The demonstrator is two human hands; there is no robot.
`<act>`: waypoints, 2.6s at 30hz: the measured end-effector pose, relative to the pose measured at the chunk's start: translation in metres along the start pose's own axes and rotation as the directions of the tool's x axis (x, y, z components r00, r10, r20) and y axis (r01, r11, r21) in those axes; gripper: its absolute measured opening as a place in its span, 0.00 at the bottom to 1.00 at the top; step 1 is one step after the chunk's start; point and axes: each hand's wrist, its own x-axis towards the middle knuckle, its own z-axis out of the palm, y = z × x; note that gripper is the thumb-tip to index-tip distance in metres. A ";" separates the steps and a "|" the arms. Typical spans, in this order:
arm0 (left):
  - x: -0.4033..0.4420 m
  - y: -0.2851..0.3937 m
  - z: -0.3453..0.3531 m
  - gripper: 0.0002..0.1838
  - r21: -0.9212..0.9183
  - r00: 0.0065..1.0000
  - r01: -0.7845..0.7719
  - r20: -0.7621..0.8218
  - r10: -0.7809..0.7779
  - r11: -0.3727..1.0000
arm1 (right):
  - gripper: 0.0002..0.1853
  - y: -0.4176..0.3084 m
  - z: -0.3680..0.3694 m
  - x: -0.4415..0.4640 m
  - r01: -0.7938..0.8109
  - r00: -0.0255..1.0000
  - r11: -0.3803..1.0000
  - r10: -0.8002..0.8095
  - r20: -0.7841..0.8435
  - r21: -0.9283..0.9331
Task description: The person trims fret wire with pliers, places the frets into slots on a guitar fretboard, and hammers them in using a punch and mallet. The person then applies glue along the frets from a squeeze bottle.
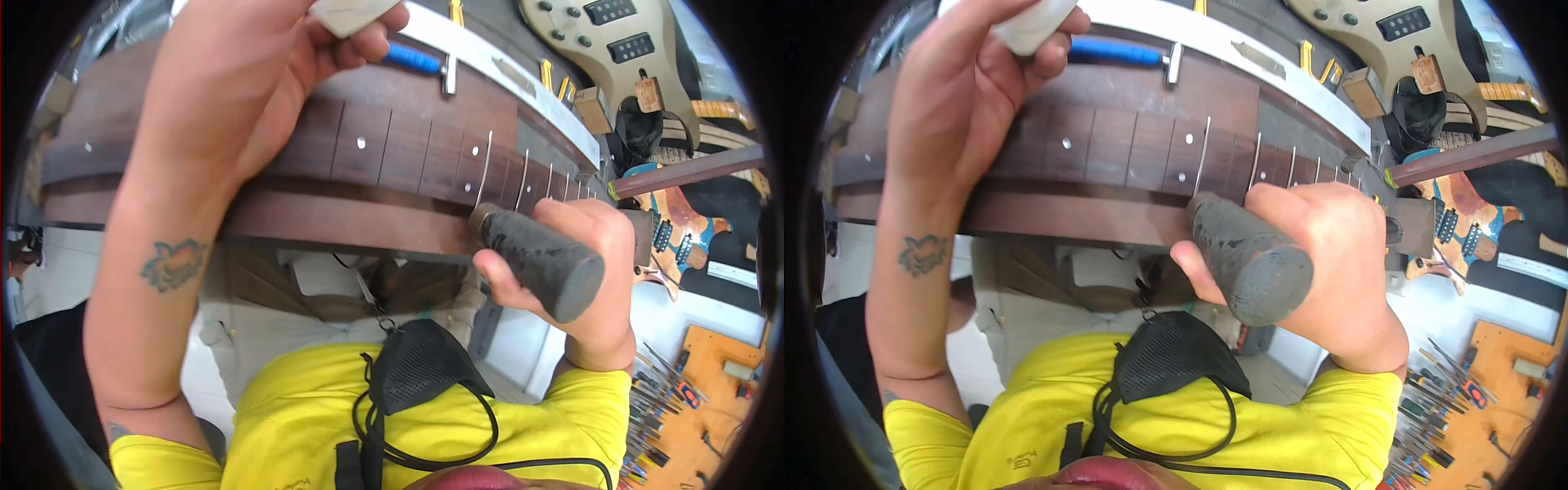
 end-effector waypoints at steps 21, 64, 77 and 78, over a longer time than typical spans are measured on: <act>0.116 -0.023 0.030 0.10 0.927 0.895 -0.374 0.361 0.264 0.002 | 0.20 0.004 -0.016 -0.006 -0.295 0.952 0.809 0.292 0.088 0.509; -0.028 -0.051 0.011 0.26 0.759 0.768 -0.576 0.630 0.117 -0.305 | 0.22 0.006 0.006 -0.005 0.068 0.989 0.998 -0.065 -0.129 0.015; -0.036 -0.044 0.020 0.26 0.696 0.746 -0.574 0.662 0.076 -0.430 | 0.21 0.003 0.008 0.002 0.092 0.994 0.995 -0.093 -0.049 -0.030; -0.036 -0.043 0.020 0.26 0.694 0.745 -0.573 0.663 0.075 -0.437 | 0.21 0.003 0.009 0.003 0.091 0.994 0.995 -0.093 -0.049 -0.030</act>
